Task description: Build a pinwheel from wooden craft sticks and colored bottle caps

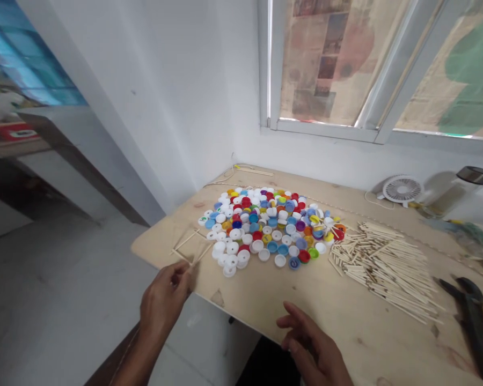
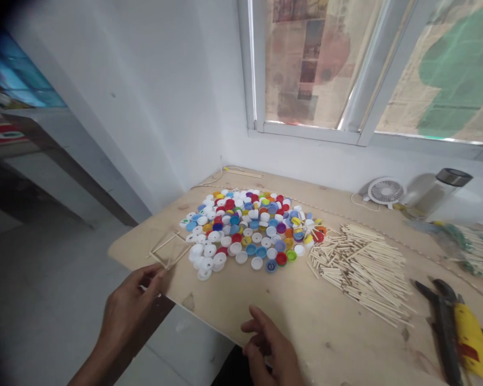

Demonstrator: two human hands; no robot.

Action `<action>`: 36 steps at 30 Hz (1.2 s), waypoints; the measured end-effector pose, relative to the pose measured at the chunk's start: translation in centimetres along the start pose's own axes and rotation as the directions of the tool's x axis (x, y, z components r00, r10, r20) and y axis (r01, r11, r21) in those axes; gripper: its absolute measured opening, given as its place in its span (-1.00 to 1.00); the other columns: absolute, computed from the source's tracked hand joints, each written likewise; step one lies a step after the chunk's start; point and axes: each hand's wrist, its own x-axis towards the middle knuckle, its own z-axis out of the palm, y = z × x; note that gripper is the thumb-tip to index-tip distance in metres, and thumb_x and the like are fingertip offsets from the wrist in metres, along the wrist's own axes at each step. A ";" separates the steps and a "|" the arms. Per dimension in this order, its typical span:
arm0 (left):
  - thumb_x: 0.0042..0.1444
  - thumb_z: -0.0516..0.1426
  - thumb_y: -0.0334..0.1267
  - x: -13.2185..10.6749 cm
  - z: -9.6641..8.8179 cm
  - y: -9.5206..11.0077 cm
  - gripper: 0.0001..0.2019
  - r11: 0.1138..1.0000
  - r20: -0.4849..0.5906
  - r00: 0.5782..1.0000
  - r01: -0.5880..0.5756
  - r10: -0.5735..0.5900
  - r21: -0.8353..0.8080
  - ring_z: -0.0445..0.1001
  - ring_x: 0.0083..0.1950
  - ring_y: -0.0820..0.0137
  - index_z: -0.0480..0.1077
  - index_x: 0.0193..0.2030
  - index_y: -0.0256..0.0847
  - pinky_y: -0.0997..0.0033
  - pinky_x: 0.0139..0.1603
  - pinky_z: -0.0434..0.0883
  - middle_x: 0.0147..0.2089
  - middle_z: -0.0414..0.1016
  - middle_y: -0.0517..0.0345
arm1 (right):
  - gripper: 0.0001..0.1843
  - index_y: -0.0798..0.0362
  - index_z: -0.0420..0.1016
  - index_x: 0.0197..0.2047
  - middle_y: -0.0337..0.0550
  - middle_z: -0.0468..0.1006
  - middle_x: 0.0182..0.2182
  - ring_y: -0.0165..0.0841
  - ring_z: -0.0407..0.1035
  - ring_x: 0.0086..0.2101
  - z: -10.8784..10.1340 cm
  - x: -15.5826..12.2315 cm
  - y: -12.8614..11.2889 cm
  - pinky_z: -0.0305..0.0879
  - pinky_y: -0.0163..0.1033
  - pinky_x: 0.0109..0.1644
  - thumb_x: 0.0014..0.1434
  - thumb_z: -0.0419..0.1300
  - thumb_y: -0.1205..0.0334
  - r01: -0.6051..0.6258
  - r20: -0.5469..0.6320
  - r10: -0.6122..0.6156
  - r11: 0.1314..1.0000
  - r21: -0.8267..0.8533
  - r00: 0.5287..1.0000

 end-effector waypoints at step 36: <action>0.11 0.03 -0.10 2.8 1.0 0.3 -0.75 0.984 0.047 0.988 0.140 -0.147 0.113 0.48 -0.34 0.23 0.48 -0.39 -0.13 0.43 -0.42 0.21 -0.40 0.56 0.06 | -0.48 -0.13 0.43 0.12 -0.02 0.59 -0.15 -0.33 0.47 -0.39 -0.7 -0.8 1.1 0.43 -0.21 -0.25 0.23 0.02 -0.20 -0.061 -0.091 0.064 0.998 0.032 0.994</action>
